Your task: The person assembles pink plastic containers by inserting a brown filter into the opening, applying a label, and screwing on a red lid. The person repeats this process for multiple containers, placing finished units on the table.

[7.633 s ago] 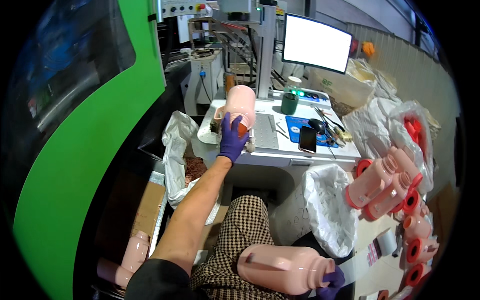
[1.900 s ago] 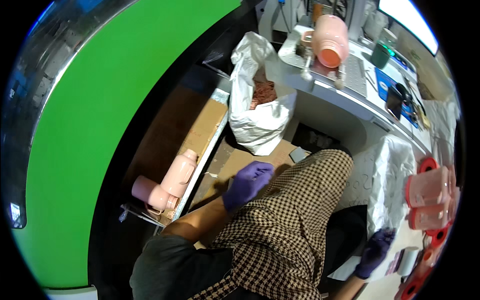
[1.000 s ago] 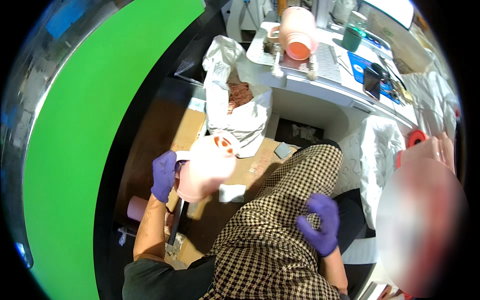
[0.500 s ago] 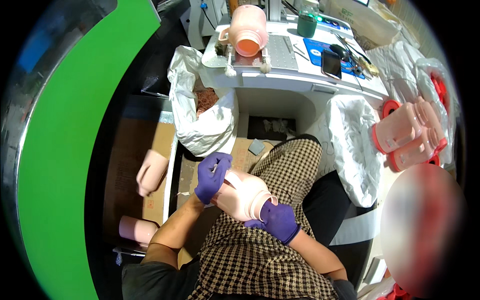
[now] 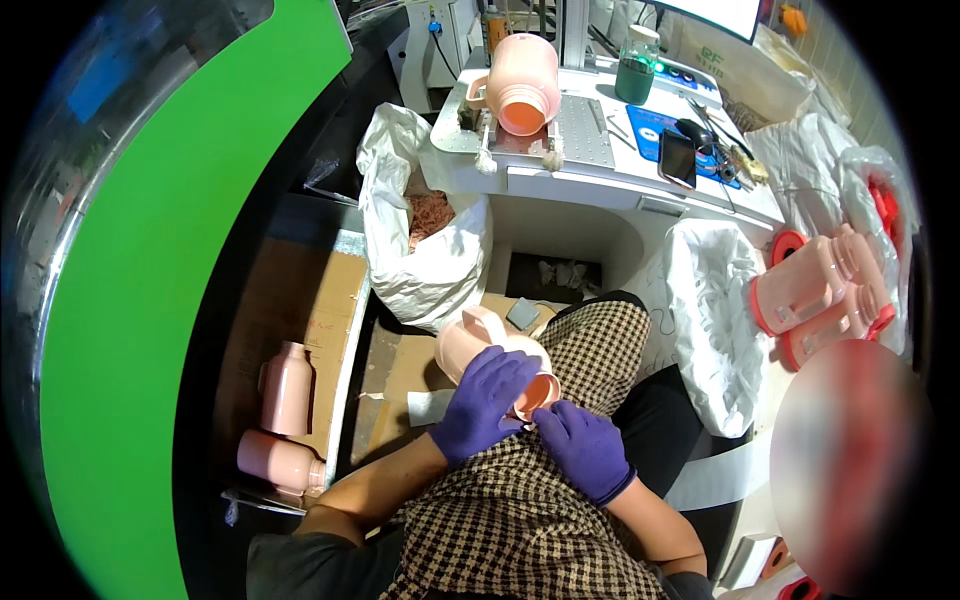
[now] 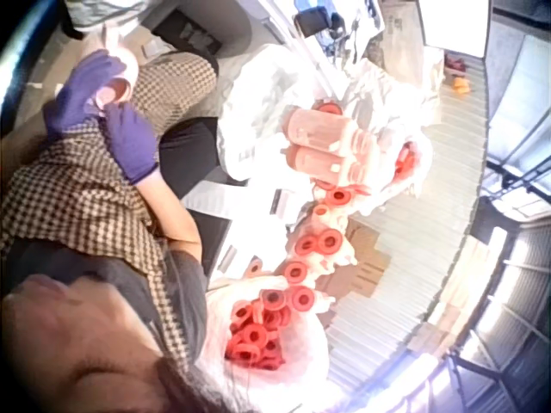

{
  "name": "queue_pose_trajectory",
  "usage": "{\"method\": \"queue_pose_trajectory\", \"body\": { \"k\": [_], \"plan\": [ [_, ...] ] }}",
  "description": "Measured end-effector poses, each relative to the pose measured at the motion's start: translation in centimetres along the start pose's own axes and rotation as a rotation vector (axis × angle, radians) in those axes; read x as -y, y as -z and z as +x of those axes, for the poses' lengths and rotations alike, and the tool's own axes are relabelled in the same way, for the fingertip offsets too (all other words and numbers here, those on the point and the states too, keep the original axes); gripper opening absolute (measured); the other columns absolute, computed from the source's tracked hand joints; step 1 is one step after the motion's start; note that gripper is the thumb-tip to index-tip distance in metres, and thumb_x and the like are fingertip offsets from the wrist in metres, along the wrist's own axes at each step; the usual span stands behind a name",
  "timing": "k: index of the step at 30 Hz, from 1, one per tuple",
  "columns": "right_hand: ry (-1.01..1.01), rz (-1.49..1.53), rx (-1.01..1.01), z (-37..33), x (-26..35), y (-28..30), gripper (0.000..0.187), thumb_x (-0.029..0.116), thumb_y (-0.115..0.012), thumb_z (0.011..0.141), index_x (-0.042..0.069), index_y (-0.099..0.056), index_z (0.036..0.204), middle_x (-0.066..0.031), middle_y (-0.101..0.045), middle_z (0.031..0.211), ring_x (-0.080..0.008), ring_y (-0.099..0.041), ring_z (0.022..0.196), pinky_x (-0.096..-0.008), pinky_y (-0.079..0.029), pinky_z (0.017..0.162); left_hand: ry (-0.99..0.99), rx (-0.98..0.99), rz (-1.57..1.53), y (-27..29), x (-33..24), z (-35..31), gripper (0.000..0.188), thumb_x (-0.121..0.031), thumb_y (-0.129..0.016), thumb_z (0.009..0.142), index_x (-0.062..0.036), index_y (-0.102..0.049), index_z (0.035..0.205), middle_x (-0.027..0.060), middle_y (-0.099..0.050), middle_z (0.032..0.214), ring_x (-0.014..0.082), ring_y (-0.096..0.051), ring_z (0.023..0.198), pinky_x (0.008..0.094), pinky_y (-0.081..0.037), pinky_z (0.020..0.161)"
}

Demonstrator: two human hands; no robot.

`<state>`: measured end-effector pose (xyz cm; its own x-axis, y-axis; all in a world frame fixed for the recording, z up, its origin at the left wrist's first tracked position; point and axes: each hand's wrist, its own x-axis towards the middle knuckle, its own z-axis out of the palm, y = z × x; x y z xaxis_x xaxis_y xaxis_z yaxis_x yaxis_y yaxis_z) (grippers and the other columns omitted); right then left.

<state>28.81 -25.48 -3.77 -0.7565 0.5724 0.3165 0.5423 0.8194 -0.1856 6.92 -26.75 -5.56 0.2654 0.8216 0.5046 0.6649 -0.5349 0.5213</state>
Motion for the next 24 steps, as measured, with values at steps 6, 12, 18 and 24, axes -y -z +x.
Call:
{"method": "queue_pose_trajectory", "body": {
  "k": [6, 12, 18, 24],
  "plan": [
    [-0.635, 1.142, 0.030, -0.7, 0.6, 1.4, 0.012, 0.011, -0.052, 0.103, 0.005, -0.061, 0.108, -0.0041, -0.060, 0.084, -0.0140, -0.059, 0.066, -0.0274, -0.047, 0.058, -0.190, 0.007, 0.223, -1.3, -2.1, 2.4, 0.057, -0.021, -0.074, 0.080, -0.0083, -0.059, 0.133, 0.0090, -0.062, 0.133, 0.0269, -0.060, 0.121, 0.0499, -0.040, 0.112],
    [-0.523, 1.214, -0.491, -3.3, 2.9, 4.2, 0.015, 0.010, -0.054, 0.101, -0.001, -0.060, 0.109, -0.0160, -0.064, 0.098, -0.0192, -0.066, 0.069, -0.0294, -0.050, 0.060, 0.019, -0.119, 0.094, -0.2, 0.0, 2.6, 0.072, -0.026, -0.079, 0.079, -0.0068, -0.053, 0.143, 0.0116, -0.063, 0.129, 0.0300, -0.061, 0.120, 0.0491, -0.041, 0.112],
    [0.063, 0.802, -0.695, 1.7, -1.3, 6.5, 0.025, 0.002, -0.068, 0.088, 0.005, -0.062, 0.113, -0.0115, -0.072, 0.090, -0.0225, -0.071, 0.067, -0.0374, -0.059, 0.065, 0.129, -0.266, 0.005, 3.8, 2.9, -3.7, 0.074, -0.026, -0.094, 0.065, 0.0006, -0.061, 0.126, 0.0192, -0.066, 0.122, 0.0397, -0.064, 0.114, 0.0527, -0.046, 0.106],
    [0.217, 0.280, -0.427, 26.8, -3.5, -2.5, 0.080, 0.018, -0.078, 0.080, 0.018, -0.045, 0.152, -0.0261, -0.038, 0.154, -0.0441, -0.047, 0.134, -0.0511, -0.042, 0.109, 0.045, -0.230, 0.079, 5.8, 0.8, -4.9, 0.051, -0.023, -0.094, 0.065, -0.0144, -0.064, 0.105, 0.0158, -0.063, 0.120, 0.0407, -0.062, 0.110, 0.0549, -0.049, 0.097]
  ]
}}
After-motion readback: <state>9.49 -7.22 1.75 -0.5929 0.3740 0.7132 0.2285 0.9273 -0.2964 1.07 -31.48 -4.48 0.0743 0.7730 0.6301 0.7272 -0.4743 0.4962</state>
